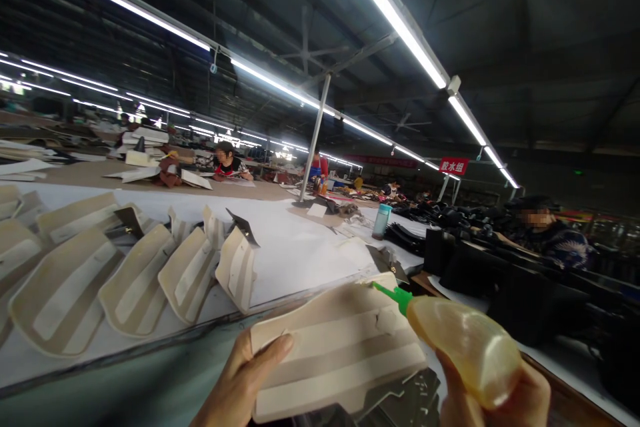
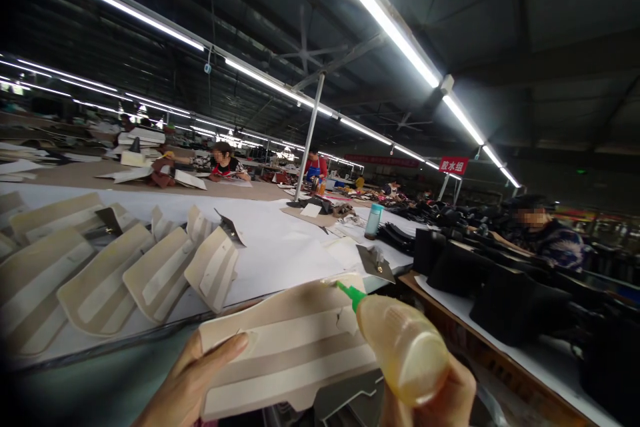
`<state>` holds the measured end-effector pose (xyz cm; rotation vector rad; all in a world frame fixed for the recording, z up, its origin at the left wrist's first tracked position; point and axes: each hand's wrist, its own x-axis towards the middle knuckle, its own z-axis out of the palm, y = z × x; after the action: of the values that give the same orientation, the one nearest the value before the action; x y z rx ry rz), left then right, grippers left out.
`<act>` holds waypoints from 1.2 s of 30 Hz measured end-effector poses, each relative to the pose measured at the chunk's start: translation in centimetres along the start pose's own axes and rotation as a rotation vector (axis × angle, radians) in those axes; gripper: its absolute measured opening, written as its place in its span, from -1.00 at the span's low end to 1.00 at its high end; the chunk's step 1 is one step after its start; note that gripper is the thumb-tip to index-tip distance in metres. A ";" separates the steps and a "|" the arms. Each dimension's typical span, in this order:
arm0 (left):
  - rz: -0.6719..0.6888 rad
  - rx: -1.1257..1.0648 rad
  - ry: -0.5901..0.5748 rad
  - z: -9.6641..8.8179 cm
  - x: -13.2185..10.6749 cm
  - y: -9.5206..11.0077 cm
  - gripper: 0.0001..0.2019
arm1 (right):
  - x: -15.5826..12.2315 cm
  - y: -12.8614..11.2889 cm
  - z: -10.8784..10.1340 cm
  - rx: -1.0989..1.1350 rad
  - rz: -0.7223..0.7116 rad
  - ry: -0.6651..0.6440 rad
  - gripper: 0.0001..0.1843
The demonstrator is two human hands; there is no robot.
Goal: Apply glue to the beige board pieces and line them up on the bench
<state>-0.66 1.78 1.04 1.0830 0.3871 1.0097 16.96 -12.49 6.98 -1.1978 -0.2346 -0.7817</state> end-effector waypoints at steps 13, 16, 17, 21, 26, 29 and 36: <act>0.020 0.006 -0.012 0.1 0.0 0.6 -0.49 | 0.8 -0.8 0.5 0.049 0.041 0.009 -0.36; 0.022 0.011 -0.021 0.0 0.1 0.5 -0.49 | 0.5 -0.8 0.3 0.061 -0.016 -0.028 -0.38; 0.022 0.011 -0.032 0.0 0.1 0.5 -0.49 | 0.5 -0.6 0.2 0.066 -0.032 -0.032 -0.39; 0.024 0.014 -0.010 -0.3 0.2 0.4 -0.49 | 0.5 0.6 0.1 0.061 -0.007 -0.036 -0.39; 0.020 -0.009 -0.045 -0.6 0.2 0.6 -0.45 | 0.9 1.6 -0.1 0.056 -0.033 -0.027 -0.36; 0.028 0.005 -0.021 -0.7 0.3 0.6 -0.45 | 1.2 1.5 0.0 0.064 -0.078 -0.028 -0.36; -0.021 -0.077 0.062 0.1 0.2 0.1 -0.37 | -2.4 2.5 -0.4 0.139 -0.238 -0.153 -0.49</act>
<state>-0.53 1.90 1.18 0.9790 0.4055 1.0330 16.74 -11.51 3.63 -1.1105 -0.5564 -0.8655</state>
